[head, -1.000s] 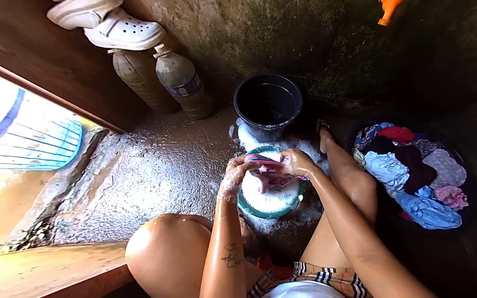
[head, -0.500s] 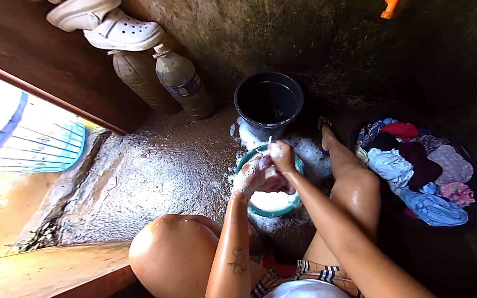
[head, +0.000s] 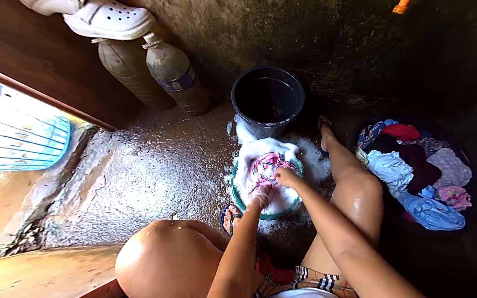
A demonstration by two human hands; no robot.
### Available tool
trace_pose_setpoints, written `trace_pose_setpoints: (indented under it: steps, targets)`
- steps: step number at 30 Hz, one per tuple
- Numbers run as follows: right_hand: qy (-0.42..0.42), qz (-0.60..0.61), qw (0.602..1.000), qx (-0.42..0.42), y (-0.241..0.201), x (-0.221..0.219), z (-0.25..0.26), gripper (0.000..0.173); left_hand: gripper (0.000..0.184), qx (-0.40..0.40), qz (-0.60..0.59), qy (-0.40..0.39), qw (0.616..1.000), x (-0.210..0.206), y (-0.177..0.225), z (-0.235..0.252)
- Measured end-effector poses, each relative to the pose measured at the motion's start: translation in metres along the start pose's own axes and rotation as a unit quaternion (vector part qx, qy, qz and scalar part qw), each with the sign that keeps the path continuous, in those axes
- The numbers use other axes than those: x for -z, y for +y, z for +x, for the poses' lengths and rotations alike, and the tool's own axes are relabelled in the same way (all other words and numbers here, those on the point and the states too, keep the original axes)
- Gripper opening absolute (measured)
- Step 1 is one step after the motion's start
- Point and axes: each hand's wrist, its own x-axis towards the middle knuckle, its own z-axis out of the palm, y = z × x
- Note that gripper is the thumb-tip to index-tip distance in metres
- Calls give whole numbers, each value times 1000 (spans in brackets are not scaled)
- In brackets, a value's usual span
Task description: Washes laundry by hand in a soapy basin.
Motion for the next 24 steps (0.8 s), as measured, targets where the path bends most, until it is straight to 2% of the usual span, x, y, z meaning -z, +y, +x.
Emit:
trace_pose_setpoints:
  steps: [2, 4, 6, 8, 10, 11, 12, 13, 15, 17, 18, 19, 21, 22, 24]
  targets:
    - [-68, -59, 996, 15, 11, -39, 6, 46, 58, 48, 92, -46, 994, -22, -5, -4]
    - [-100, -105, 989, 25, 20, -63, 2, 63, 58, 81, 134, -61, 986, -19, -2, -9]
    - [-80, -97, 992, 22, 21, -68, -10, 68, 55, 75, 102, -47, 991, 7, 9, -14]
    - [-8, -64, 998, 17, 19, -63, -17, 67, 54, 40, -6, 5, 999, 46, 22, -25]
    - [29, -42, 999, 2, 7, -35, -17, 66, 41, -7, -127, 94, 987, 80, 24, -33]
    - [30, -33, 999, 7, -5, -10, -20, 58, 35, -25, -181, 121, 976, 96, 25, -39]
    - [27, -23, 999, 25, -19, 18, -26, 43, 32, -38, -217, 131, 966, 111, 26, -47]
    - [23, -11, 998, 56, -31, 46, -34, 31, 30, -51, -233, 129, 963, 124, 27, -54]
    - [27, 39, 988, 150, -48, 89, -52, 23, 28, -90, -209, 95, 969, 142, 30, -65]
    - [48, 99, 957, 270, -57, 115, -70, 15, 41, -121, -174, 43, 976, 154, 40, -76]
    - [53, 138, 936, 321, -61, 121, -77, 13, 38, -129, -170, 35, 976, 158, 49, -83]
    - [49, 188, 916, 350, -66, 125, -84, 14, 27, -144, -181, 44, 972, 160, 57, -92]
    - [58, 270, 883, 378, -73, 126, -93, 13, 14, -191, -252, 72, 946, 166, 70, -108]
    - [61, 287, 870, 397, -74, 125, -94, 29, 14, -215, -285, 92, 929, 169, 77, -114]
    - [32, 298, 860, 414, -73, 114, -88, 79, 20, -241, -319, 137, 906, 173, 93, -122]
